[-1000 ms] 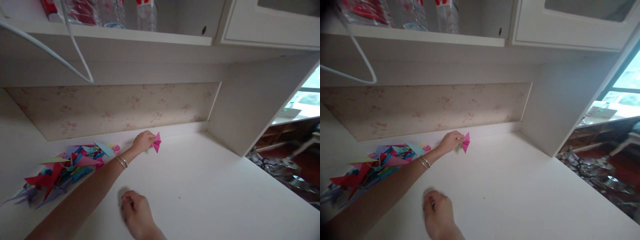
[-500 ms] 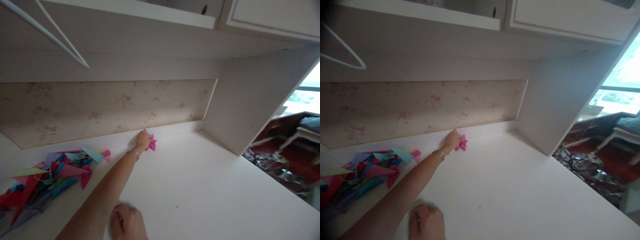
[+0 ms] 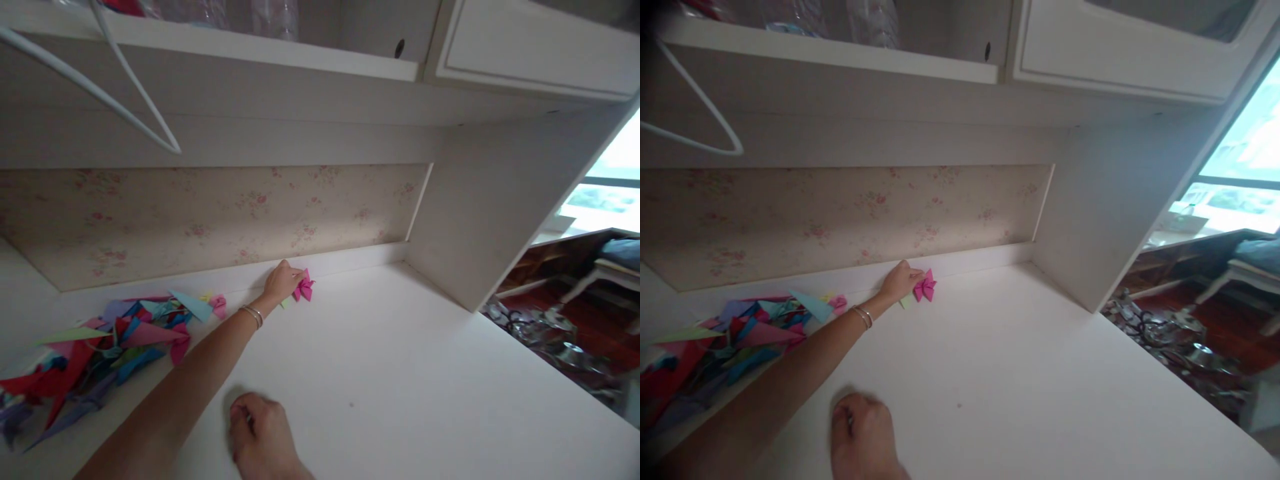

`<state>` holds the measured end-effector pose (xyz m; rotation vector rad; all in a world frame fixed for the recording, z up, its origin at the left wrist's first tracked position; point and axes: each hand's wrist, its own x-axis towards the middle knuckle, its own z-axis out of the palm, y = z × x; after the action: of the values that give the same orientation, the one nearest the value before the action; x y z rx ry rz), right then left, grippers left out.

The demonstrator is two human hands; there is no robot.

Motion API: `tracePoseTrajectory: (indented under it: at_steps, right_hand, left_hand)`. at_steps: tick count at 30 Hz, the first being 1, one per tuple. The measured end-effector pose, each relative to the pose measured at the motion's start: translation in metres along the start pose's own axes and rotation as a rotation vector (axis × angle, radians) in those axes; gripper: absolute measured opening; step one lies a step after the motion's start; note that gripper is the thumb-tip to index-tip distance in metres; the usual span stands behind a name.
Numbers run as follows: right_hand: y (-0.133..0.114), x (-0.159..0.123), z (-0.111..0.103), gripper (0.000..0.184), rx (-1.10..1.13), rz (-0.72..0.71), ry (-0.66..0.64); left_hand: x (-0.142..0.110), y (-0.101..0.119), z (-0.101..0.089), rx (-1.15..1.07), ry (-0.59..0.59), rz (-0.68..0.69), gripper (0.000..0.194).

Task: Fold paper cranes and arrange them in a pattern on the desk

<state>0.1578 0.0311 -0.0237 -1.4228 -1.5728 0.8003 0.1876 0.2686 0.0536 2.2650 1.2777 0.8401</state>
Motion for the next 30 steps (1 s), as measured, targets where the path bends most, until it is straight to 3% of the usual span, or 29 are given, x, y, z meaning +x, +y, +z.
tracePoseTrajectory:
  at_steps: [3,6,8,13,17,22,30]
  right_hand:
    - [0.001,-0.001,0.000,0.023,0.062,0.001,-0.015]
    - [0.002,-0.001,0.002,0.023,0.141,0.030,-0.028]
    - [0.003,0.000,0.003,0.022,0.199,0.048,-0.044]
    - [0.000,-0.001,0.002,0.023,0.310,0.084,-0.091]
    - [-0.001,-0.003,0.001,0.025,0.296,0.106,-0.101]
    - [0.000,-0.004,0.001,0.033,0.275,0.122,-0.081]
    - [-0.007,-0.009,0.005,0.037,0.204,0.129,-0.038]
  left_hand:
    - [-0.035,0.001,-0.010,-0.054,0.146,0.011,0.027]
    - [-0.090,0.004,-0.020,-0.136,0.173,-0.017,0.030]
    - [-0.133,0.007,-0.028,-0.395,0.180,-0.078,0.031]
    - [-0.232,0.005,-0.066,-0.803,0.221,-0.410,0.029]
    - [-0.285,-0.015,-0.087,-0.959,0.155,-0.589,0.031]
    - [-0.315,-0.037,-0.077,-0.805,0.128,-0.613,0.045]
    - [-0.315,-0.043,-0.078,-0.753,0.037,-0.573,0.036]
